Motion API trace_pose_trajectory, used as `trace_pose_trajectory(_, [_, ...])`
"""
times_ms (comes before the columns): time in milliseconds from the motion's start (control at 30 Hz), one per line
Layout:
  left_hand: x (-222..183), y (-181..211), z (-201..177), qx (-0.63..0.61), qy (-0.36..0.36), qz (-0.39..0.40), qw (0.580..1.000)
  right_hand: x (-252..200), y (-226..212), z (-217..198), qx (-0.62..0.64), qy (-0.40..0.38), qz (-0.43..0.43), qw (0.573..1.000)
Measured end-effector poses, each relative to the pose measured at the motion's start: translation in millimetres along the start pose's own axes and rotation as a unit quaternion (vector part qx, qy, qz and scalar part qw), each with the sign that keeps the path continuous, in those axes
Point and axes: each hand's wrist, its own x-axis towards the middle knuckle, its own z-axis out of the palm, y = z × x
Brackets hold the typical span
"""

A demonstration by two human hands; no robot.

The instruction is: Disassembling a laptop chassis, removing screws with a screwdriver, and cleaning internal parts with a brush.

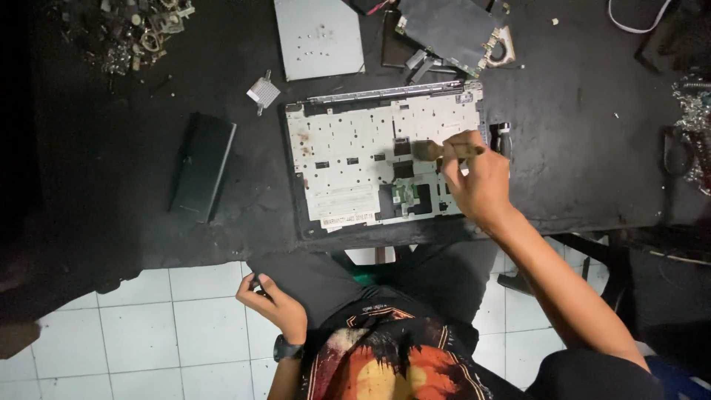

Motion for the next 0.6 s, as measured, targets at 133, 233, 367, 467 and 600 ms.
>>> trace_pose_trajectory(133, [0, 0, 0, 0.006, -0.001, 0.014, 1.000, -4, -14, -5, 0.035, -0.022, 0.014, 0.999])
trace_pose_trajectory(233, [-1, -2, 0, 0.006, -0.003, 0.009, 1.000, -2, -15, -5, 0.051, -0.007, -0.019, 0.999])
trace_pose_trajectory(367, [-1, 0, 0, -0.005, -0.007, 0.004, 1.000, 0, -16, -12, 0.045, -0.008, -0.042, 0.998])
trace_pose_trajectory(467, [-1, -2, 0, -0.004, -0.005, 0.007, 1.000, 8, -1, 5, 0.126, 0.045, -0.027, 0.991])
trace_pose_trajectory(600, [-1, -3, 0, 0.006, 0.002, 0.026, 1.000, 26, 10, 8, 0.029, 0.010, -0.072, 0.997])
